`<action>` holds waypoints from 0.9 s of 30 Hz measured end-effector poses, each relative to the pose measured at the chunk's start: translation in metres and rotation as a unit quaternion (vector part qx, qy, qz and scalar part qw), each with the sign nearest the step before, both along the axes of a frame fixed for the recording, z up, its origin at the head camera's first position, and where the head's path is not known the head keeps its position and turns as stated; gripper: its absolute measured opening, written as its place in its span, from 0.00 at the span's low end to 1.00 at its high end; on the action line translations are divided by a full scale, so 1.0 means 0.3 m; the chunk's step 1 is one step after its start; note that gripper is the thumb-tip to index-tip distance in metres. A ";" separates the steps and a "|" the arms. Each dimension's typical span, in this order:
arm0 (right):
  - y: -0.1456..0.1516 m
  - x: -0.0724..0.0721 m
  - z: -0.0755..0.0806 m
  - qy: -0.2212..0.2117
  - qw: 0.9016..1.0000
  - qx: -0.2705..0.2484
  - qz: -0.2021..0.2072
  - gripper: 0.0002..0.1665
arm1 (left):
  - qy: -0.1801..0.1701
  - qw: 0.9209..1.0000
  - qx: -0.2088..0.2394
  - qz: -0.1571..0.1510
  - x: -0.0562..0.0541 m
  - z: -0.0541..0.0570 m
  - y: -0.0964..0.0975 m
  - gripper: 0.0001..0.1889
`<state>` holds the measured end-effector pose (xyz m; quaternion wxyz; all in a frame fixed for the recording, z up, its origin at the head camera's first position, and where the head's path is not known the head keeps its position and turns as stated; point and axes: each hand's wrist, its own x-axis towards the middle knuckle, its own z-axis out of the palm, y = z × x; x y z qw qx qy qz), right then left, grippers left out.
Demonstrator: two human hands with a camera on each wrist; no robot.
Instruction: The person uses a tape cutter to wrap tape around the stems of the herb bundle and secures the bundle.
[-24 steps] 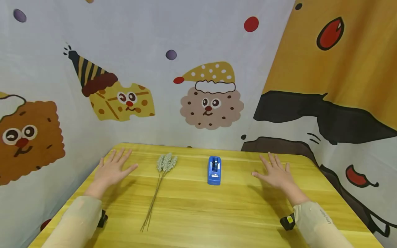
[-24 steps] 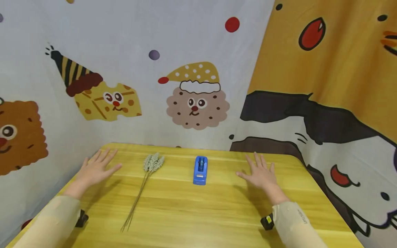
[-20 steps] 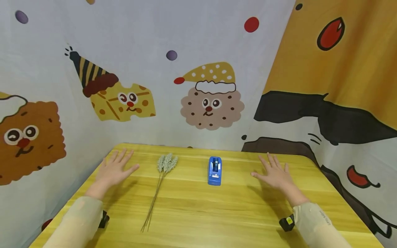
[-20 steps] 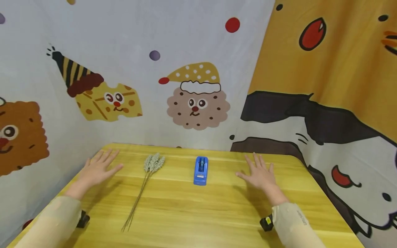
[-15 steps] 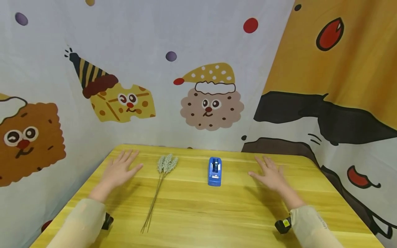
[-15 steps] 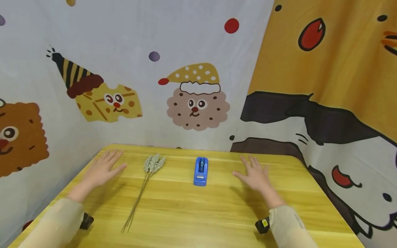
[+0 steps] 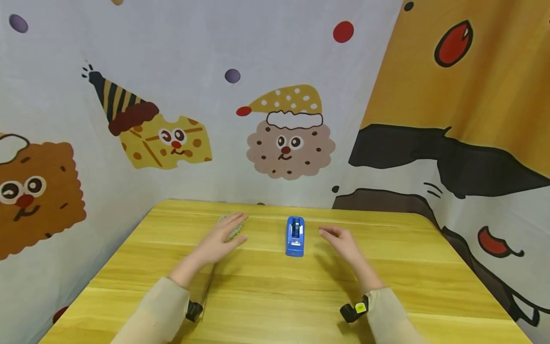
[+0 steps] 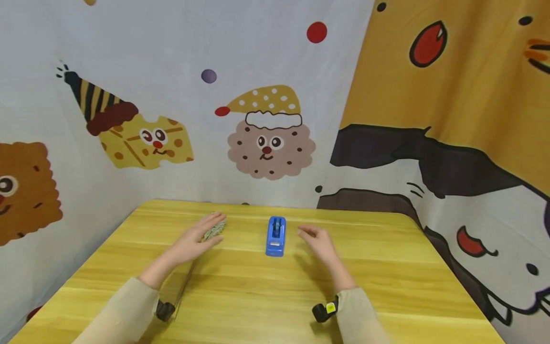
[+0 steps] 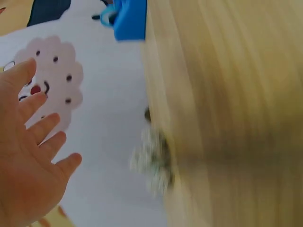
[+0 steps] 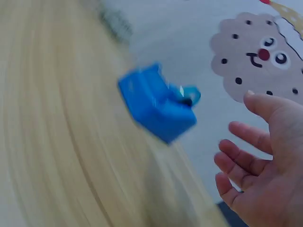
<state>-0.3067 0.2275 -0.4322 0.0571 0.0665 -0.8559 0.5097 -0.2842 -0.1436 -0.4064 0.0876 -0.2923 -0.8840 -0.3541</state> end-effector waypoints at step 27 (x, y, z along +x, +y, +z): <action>-0.199 -0.012 -0.134 -0.076 0.988 -0.126 -0.053 0.27 | -0.299 0.903 0.310 0.013 -0.152 -0.174 0.427 0.28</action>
